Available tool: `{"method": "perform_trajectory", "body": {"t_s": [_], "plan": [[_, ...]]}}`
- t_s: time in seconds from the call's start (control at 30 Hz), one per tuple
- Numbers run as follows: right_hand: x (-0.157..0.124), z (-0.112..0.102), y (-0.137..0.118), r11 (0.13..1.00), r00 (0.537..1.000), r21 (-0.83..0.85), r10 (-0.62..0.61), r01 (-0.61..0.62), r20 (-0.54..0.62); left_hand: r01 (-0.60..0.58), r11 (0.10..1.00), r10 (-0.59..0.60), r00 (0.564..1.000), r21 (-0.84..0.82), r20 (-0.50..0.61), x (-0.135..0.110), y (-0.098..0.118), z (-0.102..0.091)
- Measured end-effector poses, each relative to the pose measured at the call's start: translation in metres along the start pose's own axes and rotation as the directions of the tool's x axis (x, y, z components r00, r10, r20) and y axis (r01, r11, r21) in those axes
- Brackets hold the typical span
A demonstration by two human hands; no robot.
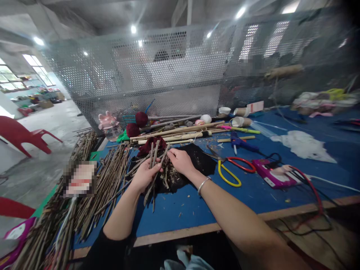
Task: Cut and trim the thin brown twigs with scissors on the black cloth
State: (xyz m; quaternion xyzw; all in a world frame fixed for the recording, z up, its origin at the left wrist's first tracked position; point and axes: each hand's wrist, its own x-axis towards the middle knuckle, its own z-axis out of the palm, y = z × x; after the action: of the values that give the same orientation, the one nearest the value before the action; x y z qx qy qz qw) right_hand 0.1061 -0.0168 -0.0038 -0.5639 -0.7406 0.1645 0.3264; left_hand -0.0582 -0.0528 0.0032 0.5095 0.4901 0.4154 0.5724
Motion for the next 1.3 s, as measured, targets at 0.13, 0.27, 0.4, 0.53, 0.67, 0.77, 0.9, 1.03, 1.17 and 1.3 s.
{"method": "perform_trajectory", "body": {"t_s": [0.13, 0.27, 0.4, 0.53, 0.67, 0.77, 0.9, 1.03, 1.17, 1.3], "plan": [[0.002, -0.003, 0.001, 0.985, 0.995, -0.149, 0.092, -0.087, 0.028, -0.049, 0.999, 0.050, 0.998, 0.009, -0.037, 0.000, 0.001, 0.000], [0.004, -0.003, 0.003, 0.978, 0.994, -0.181, 0.108, -0.101, 0.034, -0.077, 0.997, 0.077, 0.994, 0.001, -0.082, 0.000, 0.002, -0.001], [0.005, -0.004, 0.007, 0.982, 0.991, -0.131, 0.132, -0.134, -0.025, -0.049, 0.998, 0.051, 0.996, 0.026, -0.071, 0.000, 0.001, 0.000], [0.002, -0.006, 0.003, 0.997, 0.988, 0.058, -0.037, 0.046, -0.147, -0.041, 0.995, 0.047, 0.997, 0.094, -0.061, -0.002, 0.000, 0.000], [-0.001, -0.007, -0.005, 0.966, 0.917, 0.038, -0.231, 0.256, -0.324, -0.069, 0.977, 0.072, 0.997, 0.203, -0.005, -0.005, 0.001, 0.000], [0.000, -0.008, -0.007, 0.964, 0.886, -0.090, -0.267, 0.252, -0.380, -0.131, 0.940, 0.120, 0.991, 0.314, 0.053, -0.006, 0.002, 0.003], [0.002, -0.011, -0.003, 0.953, 0.896, -0.164, -0.298, 0.256, -0.328, -0.173, 0.890, 0.138, 0.984, 0.422, 0.113, -0.005, -0.001, 0.008], [0.003, -0.012, -0.003, 0.944, 0.887, -0.120, -0.329, 0.307, -0.325, -0.179, 0.886, 0.134, 0.982, 0.428, 0.133, -0.006, 0.000, 0.008], [0.004, -0.016, -0.002, 0.932, 0.813, 0.072, -0.269, 0.355, -0.516, -0.047, 0.969, 0.015, 0.991, 0.242, 0.132, -0.004, 0.013, 0.001], [0.011, -0.014, 0.009, 0.945, 0.829, 0.186, -0.129, 0.269, -0.544, 0.065, 0.980, -0.066, 0.998, -0.190, 0.005, 0.012, 0.028, -0.013]]}}
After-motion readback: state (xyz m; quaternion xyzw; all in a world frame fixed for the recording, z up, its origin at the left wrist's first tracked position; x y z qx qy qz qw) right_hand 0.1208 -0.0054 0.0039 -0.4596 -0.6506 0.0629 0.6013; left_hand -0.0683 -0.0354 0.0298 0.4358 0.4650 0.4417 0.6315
